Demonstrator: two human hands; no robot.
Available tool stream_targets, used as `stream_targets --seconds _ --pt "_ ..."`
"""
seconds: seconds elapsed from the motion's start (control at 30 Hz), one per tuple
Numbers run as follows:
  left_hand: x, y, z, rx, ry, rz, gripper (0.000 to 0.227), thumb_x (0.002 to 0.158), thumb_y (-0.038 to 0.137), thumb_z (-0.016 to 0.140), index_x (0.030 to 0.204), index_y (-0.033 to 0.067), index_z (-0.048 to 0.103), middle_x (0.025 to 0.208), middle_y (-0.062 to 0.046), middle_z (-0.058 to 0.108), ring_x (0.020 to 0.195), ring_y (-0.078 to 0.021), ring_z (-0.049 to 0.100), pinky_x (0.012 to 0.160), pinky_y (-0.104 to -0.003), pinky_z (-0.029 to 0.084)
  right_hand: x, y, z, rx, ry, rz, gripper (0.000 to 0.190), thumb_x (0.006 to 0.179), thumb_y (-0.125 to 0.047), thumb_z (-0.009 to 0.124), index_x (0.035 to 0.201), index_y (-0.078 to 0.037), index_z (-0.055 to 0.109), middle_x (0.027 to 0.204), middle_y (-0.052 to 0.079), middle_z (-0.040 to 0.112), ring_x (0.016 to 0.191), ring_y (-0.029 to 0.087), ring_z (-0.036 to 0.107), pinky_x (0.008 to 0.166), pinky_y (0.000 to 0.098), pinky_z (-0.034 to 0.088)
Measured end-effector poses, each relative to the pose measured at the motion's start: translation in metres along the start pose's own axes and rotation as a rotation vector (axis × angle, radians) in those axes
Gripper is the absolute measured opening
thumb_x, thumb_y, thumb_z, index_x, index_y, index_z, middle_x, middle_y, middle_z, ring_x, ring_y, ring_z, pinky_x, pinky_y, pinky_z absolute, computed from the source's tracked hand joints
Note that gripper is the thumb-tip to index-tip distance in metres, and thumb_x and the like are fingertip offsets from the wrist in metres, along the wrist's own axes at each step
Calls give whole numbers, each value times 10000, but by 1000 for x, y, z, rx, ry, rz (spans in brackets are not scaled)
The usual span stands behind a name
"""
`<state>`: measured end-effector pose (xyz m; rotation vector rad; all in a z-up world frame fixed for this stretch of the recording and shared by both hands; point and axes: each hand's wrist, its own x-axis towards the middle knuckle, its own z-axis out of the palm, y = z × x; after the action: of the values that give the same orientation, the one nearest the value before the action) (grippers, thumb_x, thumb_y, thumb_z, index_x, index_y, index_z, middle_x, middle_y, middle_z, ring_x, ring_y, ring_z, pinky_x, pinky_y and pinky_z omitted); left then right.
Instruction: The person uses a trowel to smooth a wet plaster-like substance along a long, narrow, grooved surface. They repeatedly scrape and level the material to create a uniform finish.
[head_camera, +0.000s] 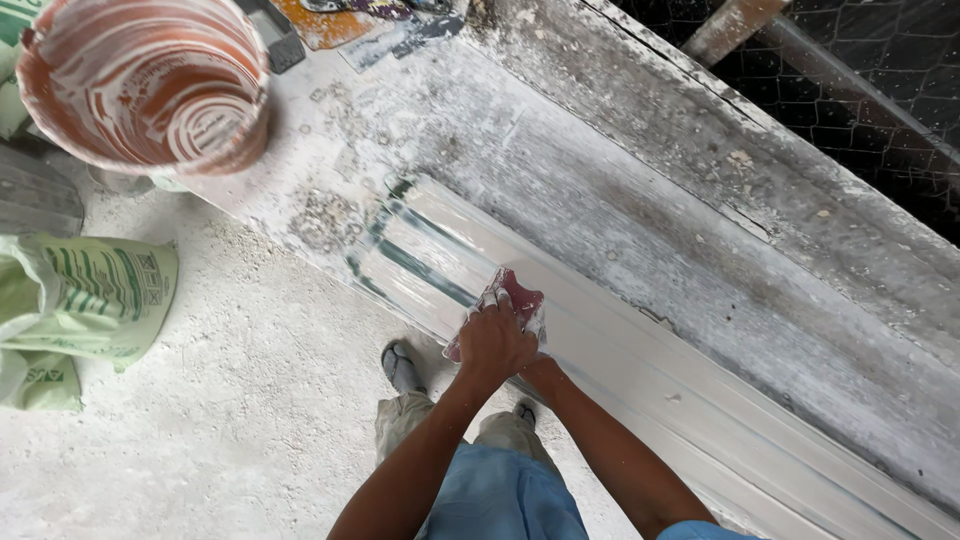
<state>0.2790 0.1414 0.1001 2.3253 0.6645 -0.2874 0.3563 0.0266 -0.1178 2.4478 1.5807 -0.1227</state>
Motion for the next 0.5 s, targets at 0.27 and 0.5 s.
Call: stream_targets --seconds 0.27,0.5 --pt "-45 94 93 -20 90 -14 759 787 363 640 1388 -82 508 1167 -293 655 1018 -457 672 869 -522 574 -118 74 38 196 113 -55 546 1056 -436 410 1455 -66 449 1396 120 496 1338 263 422 1169 386 299" --pt "-97 189 191 -50 123 -5 788 765 374 673 1376 -98 512 1201 -309 640 1024 -480 667 851 -525 575 -246 144 50 608 178 -56 534 1062 -425 414 1455 -66 450 1394 119 499 1333 263 429 1166 391 308"
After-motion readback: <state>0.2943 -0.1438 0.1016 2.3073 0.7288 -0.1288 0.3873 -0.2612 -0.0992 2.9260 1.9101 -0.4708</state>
